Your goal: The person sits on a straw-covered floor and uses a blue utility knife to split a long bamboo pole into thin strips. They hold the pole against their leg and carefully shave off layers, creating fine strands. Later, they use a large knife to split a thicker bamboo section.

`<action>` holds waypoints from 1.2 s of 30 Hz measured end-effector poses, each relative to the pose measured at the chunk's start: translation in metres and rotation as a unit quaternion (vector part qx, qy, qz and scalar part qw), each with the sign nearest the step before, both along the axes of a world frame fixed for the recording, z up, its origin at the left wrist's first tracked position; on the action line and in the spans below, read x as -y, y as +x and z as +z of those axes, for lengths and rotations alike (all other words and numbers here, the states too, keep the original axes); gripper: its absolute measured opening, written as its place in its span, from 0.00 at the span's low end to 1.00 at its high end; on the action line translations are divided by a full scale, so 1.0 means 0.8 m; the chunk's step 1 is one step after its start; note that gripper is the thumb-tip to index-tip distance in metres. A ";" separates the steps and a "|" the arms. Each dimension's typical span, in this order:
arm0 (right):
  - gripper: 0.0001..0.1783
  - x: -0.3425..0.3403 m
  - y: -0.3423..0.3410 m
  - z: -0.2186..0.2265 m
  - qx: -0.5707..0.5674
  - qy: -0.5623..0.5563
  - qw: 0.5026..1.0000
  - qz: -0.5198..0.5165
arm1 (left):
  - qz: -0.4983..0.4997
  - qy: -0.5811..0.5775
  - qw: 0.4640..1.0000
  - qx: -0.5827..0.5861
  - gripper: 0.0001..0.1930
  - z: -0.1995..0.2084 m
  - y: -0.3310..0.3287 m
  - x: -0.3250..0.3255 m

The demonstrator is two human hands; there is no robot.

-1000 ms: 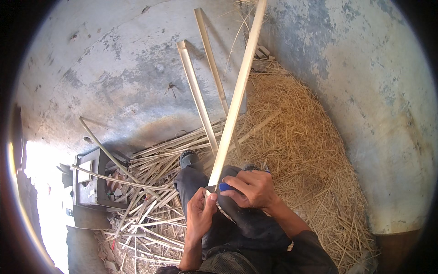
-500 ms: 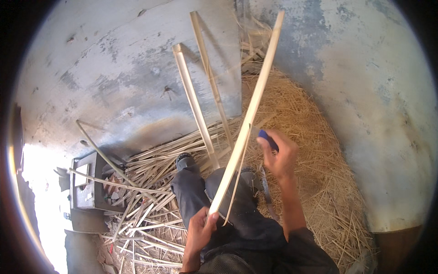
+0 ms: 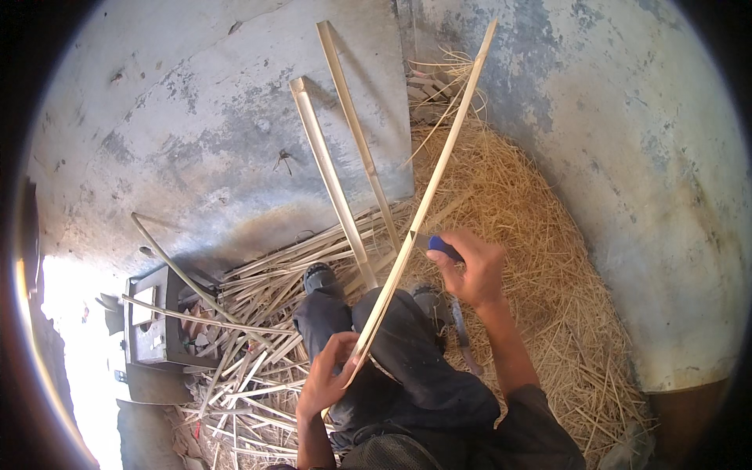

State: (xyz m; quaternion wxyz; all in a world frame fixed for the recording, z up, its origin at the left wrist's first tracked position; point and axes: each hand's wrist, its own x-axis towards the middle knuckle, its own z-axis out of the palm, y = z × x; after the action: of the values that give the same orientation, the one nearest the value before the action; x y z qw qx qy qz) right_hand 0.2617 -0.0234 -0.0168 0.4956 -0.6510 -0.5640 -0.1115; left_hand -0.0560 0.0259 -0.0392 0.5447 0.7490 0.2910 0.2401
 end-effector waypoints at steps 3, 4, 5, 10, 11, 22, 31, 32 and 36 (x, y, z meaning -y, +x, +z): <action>0.16 -0.002 -0.008 0.002 0.019 0.010 1.000 0.004 | -0.009 -0.044 0.999 0.026 0.21 0.006 0.016 -0.011; 0.16 -0.003 -0.007 0.001 0.021 0.013 1.000 0.011 | -0.006 -0.048 0.998 0.045 0.21 0.005 0.024 -0.010; 0.15 -0.004 -0.007 -0.001 0.023 0.016 0.999 0.017 | -0.004 -0.052 0.997 0.063 0.21 0.006 0.033 -0.009; 0.16 -0.002 -0.010 -0.001 -0.001 0.008 1.000 0.027 | 0.032 -0.053 0.998 0.021 0.18 0.016 0.066 -0.004; 0.16 -0.002 -0.010 -0.001 -0.006 -0.001 1.000 0.028 | 0.037 -0.049 0.998 0.010 0.17 0.017 0.070 -0.004; 0.18 -0.003 -0.017 -0.015 -0.127 -0.043 0.988 0.076 | 0.081 0.063 0.993 -0.065 0.14 0.021 0.079 0.006; 0.15 -0.008 -0.016 -0.012 0.017 -0.036 0.997 0.060 | 0.089 0.112 0.982 -0.120 0.12 0.000 0.068 0.014; 0.15 -0.007 -0.015 -0.012 0.026 -0.038 0.997 0.061 | 0.092 0.114 0.982 -0.116 0.12 0.002 0.066 0.017; 0.18 -0.014 -0.002 -0.027 0.038 0.005 0.999 0.029 | 0.088 0.108 0.979 -0.148 0.12 -0.002 0.052 0.022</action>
State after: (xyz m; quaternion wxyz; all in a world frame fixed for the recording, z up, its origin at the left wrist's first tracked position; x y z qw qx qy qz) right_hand 0.2604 -0.0123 -0.0382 0.4799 -0.6271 -0.6008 -0.1244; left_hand -0.0146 0.0080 -0.0411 0.3883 0.8020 0.4054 0.2041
